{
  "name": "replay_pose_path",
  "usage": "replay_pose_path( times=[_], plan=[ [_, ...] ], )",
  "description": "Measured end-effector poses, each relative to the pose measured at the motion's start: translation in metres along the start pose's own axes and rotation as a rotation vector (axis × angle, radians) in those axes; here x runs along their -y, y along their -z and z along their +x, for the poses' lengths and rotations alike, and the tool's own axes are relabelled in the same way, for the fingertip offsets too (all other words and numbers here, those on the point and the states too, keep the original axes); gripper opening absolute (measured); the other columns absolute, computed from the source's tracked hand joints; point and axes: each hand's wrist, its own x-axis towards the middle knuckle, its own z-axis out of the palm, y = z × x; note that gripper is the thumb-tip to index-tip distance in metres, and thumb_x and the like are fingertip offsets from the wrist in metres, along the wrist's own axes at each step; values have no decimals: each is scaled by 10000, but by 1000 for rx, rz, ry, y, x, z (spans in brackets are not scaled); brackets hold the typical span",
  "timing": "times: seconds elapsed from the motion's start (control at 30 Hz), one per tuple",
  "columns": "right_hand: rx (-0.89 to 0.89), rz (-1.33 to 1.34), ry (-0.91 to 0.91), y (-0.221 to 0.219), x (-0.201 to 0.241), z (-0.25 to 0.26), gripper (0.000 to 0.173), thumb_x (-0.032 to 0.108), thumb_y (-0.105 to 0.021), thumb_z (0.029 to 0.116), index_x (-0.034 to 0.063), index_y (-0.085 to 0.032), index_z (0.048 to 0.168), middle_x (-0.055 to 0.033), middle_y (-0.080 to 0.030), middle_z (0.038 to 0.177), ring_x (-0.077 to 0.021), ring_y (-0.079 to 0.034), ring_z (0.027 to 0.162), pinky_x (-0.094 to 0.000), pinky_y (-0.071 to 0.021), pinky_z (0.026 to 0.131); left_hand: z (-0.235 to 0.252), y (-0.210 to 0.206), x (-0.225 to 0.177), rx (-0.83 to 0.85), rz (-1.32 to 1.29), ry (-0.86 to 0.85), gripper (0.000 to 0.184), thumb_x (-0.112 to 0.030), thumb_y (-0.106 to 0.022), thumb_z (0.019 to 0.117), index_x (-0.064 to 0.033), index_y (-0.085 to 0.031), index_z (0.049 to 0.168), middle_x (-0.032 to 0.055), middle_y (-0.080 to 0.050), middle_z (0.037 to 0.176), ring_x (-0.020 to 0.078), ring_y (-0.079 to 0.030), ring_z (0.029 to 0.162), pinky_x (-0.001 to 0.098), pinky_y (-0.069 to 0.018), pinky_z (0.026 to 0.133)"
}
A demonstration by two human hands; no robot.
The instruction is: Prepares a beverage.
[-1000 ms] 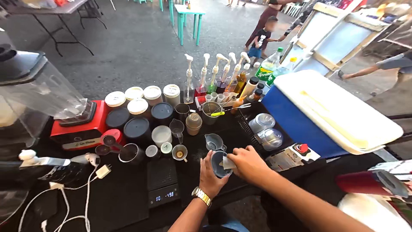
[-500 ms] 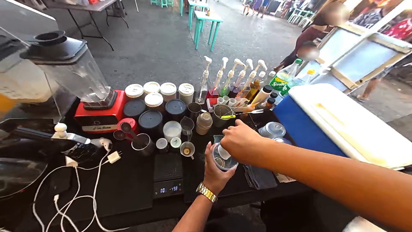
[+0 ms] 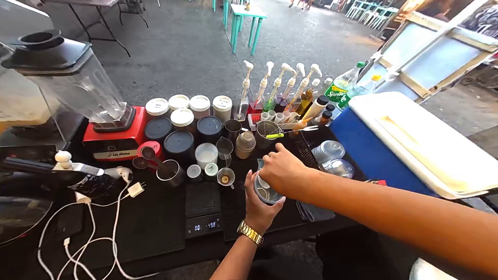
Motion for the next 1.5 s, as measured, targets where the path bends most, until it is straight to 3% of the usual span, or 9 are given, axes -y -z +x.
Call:
replay_pose_path(
  times=[0.13, 0.27, 0.5, 0.63, 0.8, 1.0, 1.17, 1.27, 1.5],
  plan=[
    [4, 84, -11, -17, -6, 6, 84, 61, -704, 884, 86, -747, 951, -120, -715, 911, -326, -683, 886, -628, -464, 911, 0, 0, 3, 4, 78, -11, 1218, -364, -951, 556, 37, -316, 1514, 282, -487, 1467, 340, -516, 1340, 461, -455, 1110],
    [83, 137, -50, -22, -5, 9, 119, 90, -737, 864, 65, -735, 980, -128, -721, 943, -338, -680, 921, -629, -448, 938, 0, 2, 7, 5, 149, -19, 1221, -362, -942, 547, 42, -325, 1520, 269, -512, 1445, 358, -501, 1345, 490, -422, 1134],
    [32, 182, -106, -14, -13, 8, 143, 123, -793, 822, 65, -738, 940, -121, -720, 905, -333, -682, 895, -622, -462, 897, 11, 7, 2, 60, 159, -34, 1247, -358, -949, 573, 23, -276, 1550, 235, -540, 1436, 341, -520, 1341, 494, -434, 1132],
    [54, 204, -115, 11, -36, 2, 178, 158, -792, 835, 87, -742, 991, -113, -722, 946, -337, -678, 950, -611, -457, 922, 37, 20, -23, 181, 110, 12, 1257, -348, -947, 610, -88, -220, 1601, 139, -510, 1490, 231, -520, 1350, 435, -472, 1106],
    [1, 343, -107, 37, -78, -7, 273, 264, -837, 825, 167, -765, 1071, -68, -732, 956, -287, -678, 946, -585, -502, 859, 82, 31, -66, 209, 72, -72, 1239, -291, -951, 612, -162, -225, 1608, 61, -556, 1439, 152, -589, 1252, 393, -548, 1006],
    [-423, 1037, 134, 50, -131, -49, 212, 169, -811, 872, 73, -750, 1052, -21, -746, 894, -104, -713, 811, -284, -609, 750, 138, 50, -154, 193, 151, -220, 1186, -308, -934, 652, -168, -239, 1603, 41, -578, 1421, 175, -605, 1212, 417, -564, 930],
    [-670, 1510, 158, 73, -144, -92, 204, 93, -700, 908, 56, -696, 1109, -67, -763, 942, -109, -733, 809, -244, -619, 692, 168, 56, -235, 240, 145, -356, 1138, -289, -918, 700, -234, -228, 1604, 5, -595, 1386, 152, -623, 1163, 371, -576, 875],
    [-756, 1662, 200, 84, -150, -111, 260, 171, -682, 918, 70, -683, 1158, -89, -755, 1029, -161, -738, 915, -300, -627, 802, 176, 55, -269, 275, 93, -352, 1083, -294, -901, 735, -248, -246, 1596, -6, -587, 1400, 167, -654, 1110, 352, -606, 787],
    [-903, 1630, 305, 114, -163, -146, 226, 147, -723, 903, 73, -707, 1116, -80, -756, 1019, -142, -736, 925, -299, -626, 828, 186, 47, -319, 287, 72, -401, 1043, -323, -879, 748, -268, -256, 1583, -61, -591, 1398, 174, -631, 1167, 349, -594, 777]
  ],
)
